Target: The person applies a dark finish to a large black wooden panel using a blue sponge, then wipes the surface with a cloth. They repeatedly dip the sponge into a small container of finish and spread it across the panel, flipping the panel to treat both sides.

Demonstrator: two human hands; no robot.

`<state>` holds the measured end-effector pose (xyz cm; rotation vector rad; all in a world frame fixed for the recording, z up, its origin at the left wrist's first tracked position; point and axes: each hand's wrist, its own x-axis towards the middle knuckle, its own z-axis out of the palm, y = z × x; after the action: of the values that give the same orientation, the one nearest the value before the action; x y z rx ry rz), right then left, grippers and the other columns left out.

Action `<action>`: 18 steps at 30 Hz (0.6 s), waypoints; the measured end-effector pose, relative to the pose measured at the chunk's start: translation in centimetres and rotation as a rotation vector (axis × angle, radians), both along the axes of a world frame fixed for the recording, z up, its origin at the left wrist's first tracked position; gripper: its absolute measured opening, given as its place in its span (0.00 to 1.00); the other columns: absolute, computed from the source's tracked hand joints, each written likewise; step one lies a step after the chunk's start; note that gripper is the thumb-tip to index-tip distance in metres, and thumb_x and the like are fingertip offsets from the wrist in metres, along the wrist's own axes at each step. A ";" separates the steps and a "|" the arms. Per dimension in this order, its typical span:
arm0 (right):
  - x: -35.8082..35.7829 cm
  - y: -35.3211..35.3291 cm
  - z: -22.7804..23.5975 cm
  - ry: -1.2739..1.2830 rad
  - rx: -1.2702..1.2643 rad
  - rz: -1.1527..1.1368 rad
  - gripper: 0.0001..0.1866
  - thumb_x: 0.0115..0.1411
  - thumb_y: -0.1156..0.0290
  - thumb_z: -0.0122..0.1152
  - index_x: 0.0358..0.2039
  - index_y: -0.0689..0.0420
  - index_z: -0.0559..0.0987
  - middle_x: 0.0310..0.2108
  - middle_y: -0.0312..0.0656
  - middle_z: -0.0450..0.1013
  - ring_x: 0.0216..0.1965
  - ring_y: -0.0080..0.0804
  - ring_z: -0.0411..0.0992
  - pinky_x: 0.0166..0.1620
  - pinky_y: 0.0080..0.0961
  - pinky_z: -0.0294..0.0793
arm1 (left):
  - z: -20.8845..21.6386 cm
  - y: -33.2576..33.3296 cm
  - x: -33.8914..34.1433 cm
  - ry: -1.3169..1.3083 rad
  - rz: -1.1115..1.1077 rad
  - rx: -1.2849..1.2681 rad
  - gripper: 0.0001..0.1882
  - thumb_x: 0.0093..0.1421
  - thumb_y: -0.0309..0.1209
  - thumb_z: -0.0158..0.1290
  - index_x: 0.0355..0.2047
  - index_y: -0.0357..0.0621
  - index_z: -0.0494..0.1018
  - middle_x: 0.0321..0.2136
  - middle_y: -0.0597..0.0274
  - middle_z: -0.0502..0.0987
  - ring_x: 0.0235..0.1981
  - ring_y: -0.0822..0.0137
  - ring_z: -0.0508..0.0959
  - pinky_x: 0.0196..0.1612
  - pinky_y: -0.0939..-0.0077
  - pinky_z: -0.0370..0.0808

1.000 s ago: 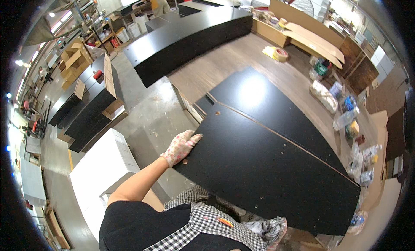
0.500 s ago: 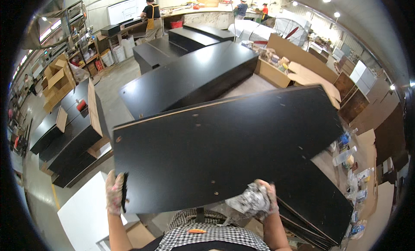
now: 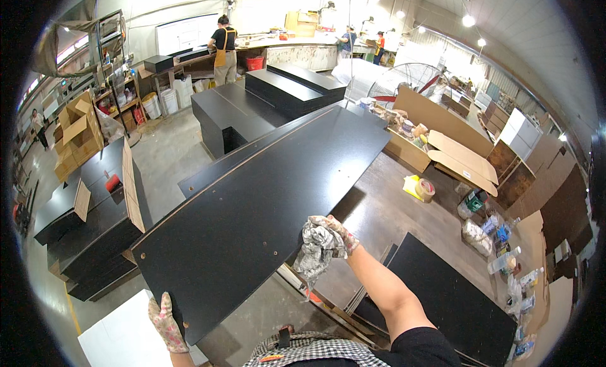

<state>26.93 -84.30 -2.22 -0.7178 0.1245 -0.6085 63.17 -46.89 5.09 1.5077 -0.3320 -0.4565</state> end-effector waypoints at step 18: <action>1.3 -10.1 6.6 0.895 -0.414 -0.556 0.13 0.65 0.61 0.62 0.37 0.59 0.84 0.32 0.39 0.81 0.29 0.27 0.78 0.38 0.26 0.81 | -1.9 -15.7 0.9 -0.099 -0.150 -0.051 0.31 0.66 0.40 0.57 0.60 0.29 0.65 0.50 0.53 0.74 0.46 0.67 0.76 0.49 0.75 0.75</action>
<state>28.28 -94.39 4.36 -1.3423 1.0779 -0.8101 64.11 -62.54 3.15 1.4641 -0.5335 -0.4887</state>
